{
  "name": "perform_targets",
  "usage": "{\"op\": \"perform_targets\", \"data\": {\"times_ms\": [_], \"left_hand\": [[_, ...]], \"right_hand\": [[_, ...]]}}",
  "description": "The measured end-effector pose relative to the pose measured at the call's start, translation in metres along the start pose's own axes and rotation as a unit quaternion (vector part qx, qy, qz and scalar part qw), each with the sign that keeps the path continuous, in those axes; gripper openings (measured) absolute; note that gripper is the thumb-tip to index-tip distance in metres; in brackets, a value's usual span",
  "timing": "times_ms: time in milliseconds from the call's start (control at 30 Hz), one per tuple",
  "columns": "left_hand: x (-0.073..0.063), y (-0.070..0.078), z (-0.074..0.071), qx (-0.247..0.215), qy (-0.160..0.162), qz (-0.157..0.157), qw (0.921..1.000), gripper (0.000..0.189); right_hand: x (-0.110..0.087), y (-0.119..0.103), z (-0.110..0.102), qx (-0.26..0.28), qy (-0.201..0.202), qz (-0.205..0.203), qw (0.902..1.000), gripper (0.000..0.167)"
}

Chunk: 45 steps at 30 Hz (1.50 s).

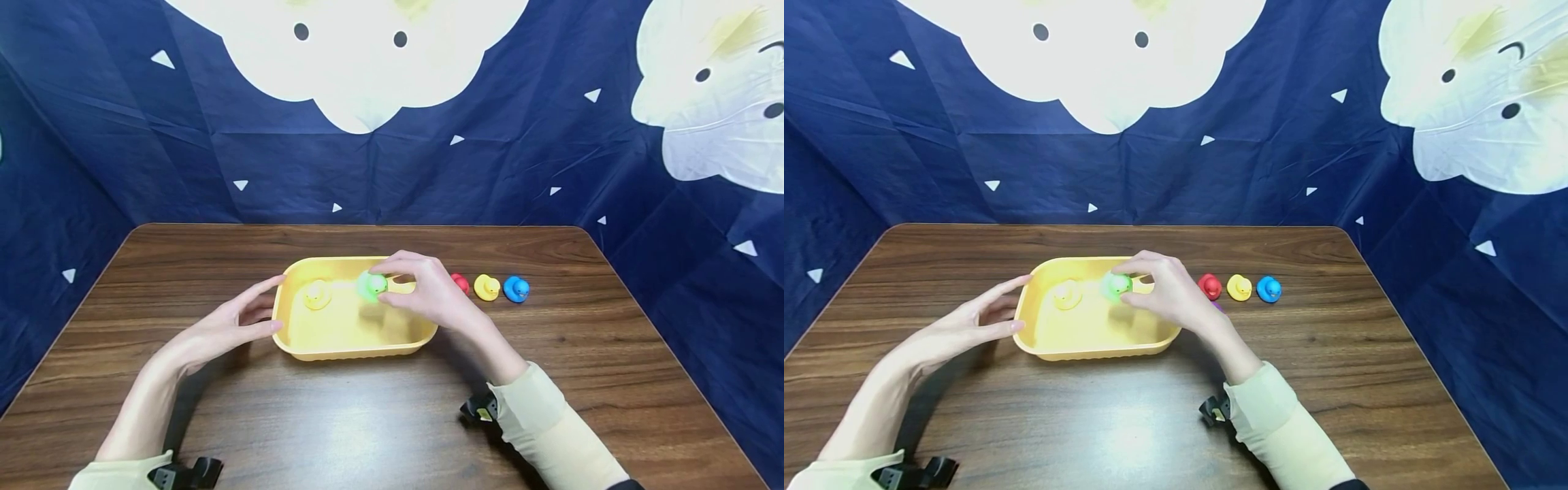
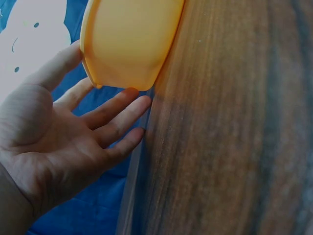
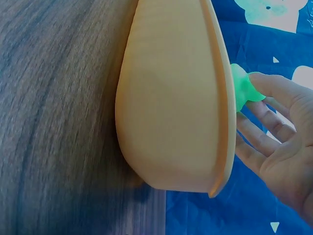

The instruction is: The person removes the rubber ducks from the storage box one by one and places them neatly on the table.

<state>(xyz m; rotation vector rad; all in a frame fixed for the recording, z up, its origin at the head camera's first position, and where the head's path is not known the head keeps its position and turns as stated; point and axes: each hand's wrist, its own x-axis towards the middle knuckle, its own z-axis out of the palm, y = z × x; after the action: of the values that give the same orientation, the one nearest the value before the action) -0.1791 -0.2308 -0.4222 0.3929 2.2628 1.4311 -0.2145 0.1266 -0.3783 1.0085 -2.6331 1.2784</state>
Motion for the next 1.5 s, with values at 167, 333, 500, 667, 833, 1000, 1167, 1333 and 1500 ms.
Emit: {"op": "perform_targets", "data": {"times_ms": [167, 333, 500, 667, 833, 1000, 1167, 1333, 1500], "left_hand": [[-0.001, 0.001, 0.000, -0.002, -0.003, 0.004, 1.0000, 0.079], [0.000, 0.000, 0.000, -0.001, 0.000, -0.002, 1.0000, 0.079], [0.001, -0.001, 0.000, 0.001, 0.002, -0.003, 1.0000, 0.079], [0.000, 0.000, 0.000, 0.006, 0.001, 0.002, 1.0000, 0.079], [0.001, 0.000, 0.000, 0.006, 0.001, 0.000, 1.0000, 0.080], [0.001, -0.001, 0.001, 0.008, 0.005, -0.006, 0.9999, 0.080], [0.001, 0.000, 0.001, 0.009, 0.005, -0.009, 0.9999, 0.080], [0.000, -0.001, 0.000, 0.012, 0.006, -0.008, 0.9999, 0.080], [0.001, -0.002, 0.001, 0.009, 0.006, -0.009, 0.9999, 0.079]], "right_hand": [[-0.006, 0.002, -0.007, 0.005, 0.014, 0.014, 0.9998, 0.036], [-0.010, 0.003, -0.013, 0.006, 0.029, 0.026, 0.9992, 0.038], [-0.014, 0.004, -0.016, 0.002, 0.033, 0.031, 0.9990, 0.039], [-0.018, 0.005, -0.020, 0.003, 0.042, 0.026, 0.9988, 0.038], [-0.022, 0.007, -0.023, 0.013, 0.051, 0.025, 0.9983, 0.038], [-0.025, 0.009, -0.027, -0.008, 0.061, 0.027, 0.9977, 0.037], [-0.031, 0.009, -0.032, -0.024, 0.073, 0.046, 0.9960, 0.036], [-0.037, 0.008, -0.036, -0.020, 0.081, 0.060, 0.9947, 0.037], [-0.045, 0.011, -0.039, -0.015, 0.091, 0.075, 0.9930, 0.036]]}}
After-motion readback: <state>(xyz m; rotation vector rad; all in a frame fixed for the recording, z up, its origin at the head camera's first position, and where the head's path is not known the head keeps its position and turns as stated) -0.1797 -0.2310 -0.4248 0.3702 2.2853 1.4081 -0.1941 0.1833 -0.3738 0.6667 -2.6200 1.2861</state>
